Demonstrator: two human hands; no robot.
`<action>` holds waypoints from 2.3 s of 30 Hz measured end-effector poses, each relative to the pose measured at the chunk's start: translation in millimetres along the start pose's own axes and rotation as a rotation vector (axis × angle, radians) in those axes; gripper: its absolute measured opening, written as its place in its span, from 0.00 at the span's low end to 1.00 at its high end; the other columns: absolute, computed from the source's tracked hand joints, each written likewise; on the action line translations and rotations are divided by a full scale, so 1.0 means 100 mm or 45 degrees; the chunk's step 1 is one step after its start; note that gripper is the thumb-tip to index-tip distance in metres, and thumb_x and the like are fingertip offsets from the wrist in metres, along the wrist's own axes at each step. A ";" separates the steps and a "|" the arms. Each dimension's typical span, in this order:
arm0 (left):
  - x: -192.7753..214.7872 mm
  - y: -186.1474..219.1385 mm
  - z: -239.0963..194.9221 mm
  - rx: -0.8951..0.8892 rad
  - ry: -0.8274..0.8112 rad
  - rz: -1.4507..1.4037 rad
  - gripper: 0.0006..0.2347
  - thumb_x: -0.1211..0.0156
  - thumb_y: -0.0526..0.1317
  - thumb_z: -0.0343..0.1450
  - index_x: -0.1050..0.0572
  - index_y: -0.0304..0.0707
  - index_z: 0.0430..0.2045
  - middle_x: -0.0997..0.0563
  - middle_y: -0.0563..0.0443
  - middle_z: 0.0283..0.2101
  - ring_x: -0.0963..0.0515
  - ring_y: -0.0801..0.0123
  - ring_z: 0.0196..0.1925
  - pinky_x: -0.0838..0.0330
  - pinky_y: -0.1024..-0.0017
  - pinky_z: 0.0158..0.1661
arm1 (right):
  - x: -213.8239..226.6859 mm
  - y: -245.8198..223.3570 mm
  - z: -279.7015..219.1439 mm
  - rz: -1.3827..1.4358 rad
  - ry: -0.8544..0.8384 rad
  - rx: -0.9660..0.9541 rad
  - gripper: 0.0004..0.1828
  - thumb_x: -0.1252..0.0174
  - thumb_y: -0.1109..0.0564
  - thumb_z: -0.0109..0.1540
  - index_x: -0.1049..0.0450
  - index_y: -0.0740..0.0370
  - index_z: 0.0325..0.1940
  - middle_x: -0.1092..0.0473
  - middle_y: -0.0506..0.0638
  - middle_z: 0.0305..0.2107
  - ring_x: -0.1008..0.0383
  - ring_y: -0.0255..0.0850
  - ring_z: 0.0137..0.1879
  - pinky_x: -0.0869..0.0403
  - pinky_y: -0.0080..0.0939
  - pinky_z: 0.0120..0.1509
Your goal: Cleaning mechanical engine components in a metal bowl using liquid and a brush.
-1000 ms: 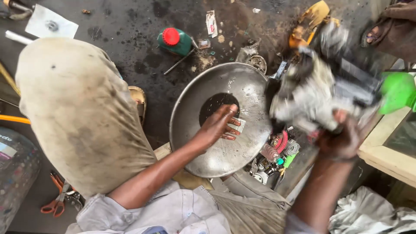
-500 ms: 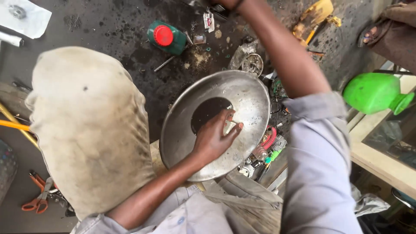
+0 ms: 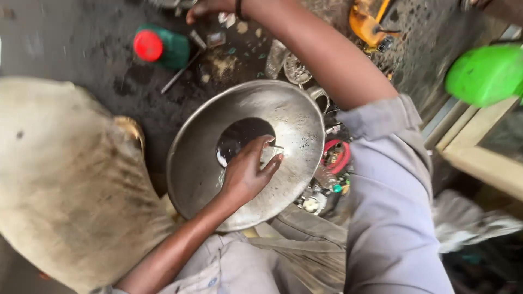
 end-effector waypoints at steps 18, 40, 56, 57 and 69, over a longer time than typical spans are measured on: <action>0.13 -0.35 0.12 0.236 0.046 0.147 0.21 0.38 0.44 0.71 0.30 0.36 0.58 0.19 0.45 0.54 0.19 0.65 0.50 0.24 0.66 0.48 | -0.42 -0.73 -4.82 -0.299 0.737 -1.450 0.25 0.34 0.41 0.61 0.23 0.56 0.57 0.23 0.60 0.46 0.25 0.60 0.53 0.27 0.62 0.57; -0.24 -0.28 -0.53 -0.232 0.004 0.211 0.12 0.40 0.38 0.75 0.25 0.33 0.51 0.17 0.46 0.46 0.17 0.67 0.50 0.22 0.71 0.51 | -2.68 -0.16 -4.15 -0.224 1.205 -1.514 0.13 0.46 0.62 0.59 0.22 0.53 0.45 0.23 0.62 0.44 0.22 0.61 0.50 0.23 0.60 0.52; -0.03 -0.39 -0.66 -0.319 0.189 0.226 0.11 0.41 0.38 0.77 0.24 0.33 0.50 0.16 0.47 0.45 0.19 0.70 0.47 0.25 0.71 0.48 | -1.65 0.20 -4.49 -0.426 1.311 -1.649 0.29 0.26 0.48 0.51 0.25 0.58 0.53 0.27 0.61 0.49 0.23 0.59 0.51 0.23 0.60 0.49; -0.07 -0.42 -0.62 -0.286 0.166 0.171 0.10 0.41 0.38 0.77 0.23 0.34 0.50 0.16 0.48 0.45 0.19 0.69 0.47 0.25 0.71 0.48 | -1.54 0.39 -4.57 -0.424 1.396 -1.698 0.43 0.23 0.50 0.44 0.30 0.61 0.60 0.31 0.63 0.54 0.25 0.60 0.51 0.23 0.60 0.47; -0.17 -0.22 -0.30 -0.199 0.119 0.246 0.11 0.39 0.37 0.72 0.21 0.37 0.48 0.14 0.50 0.43 0.16 0.69 0.44 0.22 0.71 0.44 | -0.98 0.29 -5.23 -0.419 1.407 -1.341 0.26 0.28 0.55 0.51 0.21 0.53 0.55 0.27 0.60 0.52 0.25 0.56 0.56 0.24 0.51 0.62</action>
Point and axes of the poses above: each hand's wrist, its own z-axis towards the middle knuckle, its own x-axis out of the back of the hand, y = z × x, the point moved 2 cm from there along z, towards the middle knuckle
